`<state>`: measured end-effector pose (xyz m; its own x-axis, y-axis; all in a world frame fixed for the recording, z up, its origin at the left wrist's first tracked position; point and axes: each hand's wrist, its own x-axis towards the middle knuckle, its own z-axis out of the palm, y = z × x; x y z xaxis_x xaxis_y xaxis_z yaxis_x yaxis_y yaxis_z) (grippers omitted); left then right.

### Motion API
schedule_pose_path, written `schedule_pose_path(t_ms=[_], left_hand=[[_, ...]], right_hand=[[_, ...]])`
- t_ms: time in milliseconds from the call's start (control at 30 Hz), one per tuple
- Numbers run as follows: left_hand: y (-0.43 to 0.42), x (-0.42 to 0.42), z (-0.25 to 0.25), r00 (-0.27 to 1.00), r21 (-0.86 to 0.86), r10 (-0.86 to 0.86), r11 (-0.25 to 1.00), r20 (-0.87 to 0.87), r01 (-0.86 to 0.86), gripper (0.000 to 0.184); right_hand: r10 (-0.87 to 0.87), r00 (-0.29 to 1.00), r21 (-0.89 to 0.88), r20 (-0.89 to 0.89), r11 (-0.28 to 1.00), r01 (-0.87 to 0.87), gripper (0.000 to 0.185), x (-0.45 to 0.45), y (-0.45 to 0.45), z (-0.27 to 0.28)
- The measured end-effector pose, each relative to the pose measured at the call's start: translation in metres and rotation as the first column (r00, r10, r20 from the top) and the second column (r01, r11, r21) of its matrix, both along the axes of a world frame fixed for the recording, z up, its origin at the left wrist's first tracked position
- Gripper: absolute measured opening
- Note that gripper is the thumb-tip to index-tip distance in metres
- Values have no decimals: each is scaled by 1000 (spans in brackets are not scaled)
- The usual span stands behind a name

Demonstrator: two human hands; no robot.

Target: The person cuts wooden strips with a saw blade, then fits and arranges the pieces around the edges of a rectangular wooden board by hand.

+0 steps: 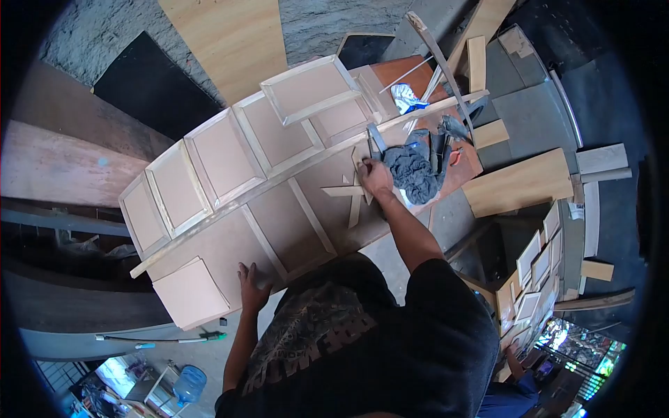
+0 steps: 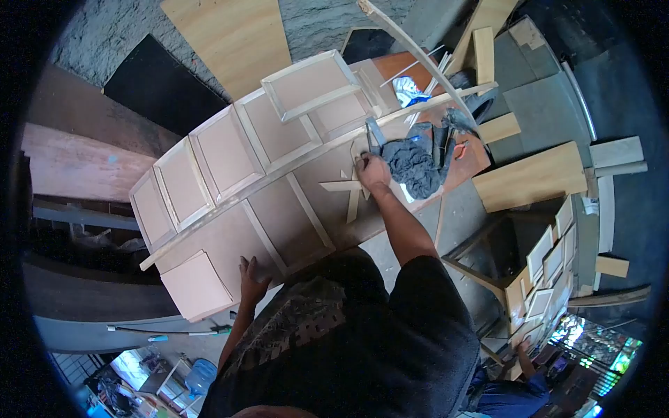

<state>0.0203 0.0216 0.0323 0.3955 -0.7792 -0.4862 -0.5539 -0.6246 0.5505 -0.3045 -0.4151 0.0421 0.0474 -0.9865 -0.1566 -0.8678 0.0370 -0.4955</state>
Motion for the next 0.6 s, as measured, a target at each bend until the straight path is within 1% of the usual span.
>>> schedule_pose_path(t_ms=[67, 200, 300, 333, 433, 467, 567, 600], left_hand=[[2, 0, 0, 1000, -10, 12, 1000, -17, -12, 97], [8, 1, -9, 1000, -88, 10, 996, -8, -11, 96], [1, -1, 3, 998, -30, 46, 998, -45, -47, 96], [1, -2, 5, 998, -40, 43, 998, -37, -44, 95], [-2, -2, 9, 999, -36, 36, 999, -36, -37, 93], [-3, -1, 10, 999, -23, 16, 1000, -32, -17, 92], [-8, -3, 18, 997, 23, 55, 998, -44, -54, 92], [-8, -3, 17, 997, 14, 57, 998, -44, -56, 92]], right_hand=[[-39, 999, -124, 20, 991, 41, 36, 2, -14, 6], [-199, 967, -85, 156, 973, 214, 25, 4, -64, 23], [-198, 976, -347, 88, 913, 216, 25, -5, -124, -21], [-134, 991, -238, 29, 961, 137, 31, -10, -141, -14], [-230, 973, -136, -9, 965, 226, 38, -2, -171, -11], [-226, 972, -88, -67, 971, 220, 42, -1, -179, -10], [-255, 952, -69, -171, 967, 247, 44, 0, -194, -16], [-249, 955, -67, -162, 968, 241, 46, 0, -197, -16]])
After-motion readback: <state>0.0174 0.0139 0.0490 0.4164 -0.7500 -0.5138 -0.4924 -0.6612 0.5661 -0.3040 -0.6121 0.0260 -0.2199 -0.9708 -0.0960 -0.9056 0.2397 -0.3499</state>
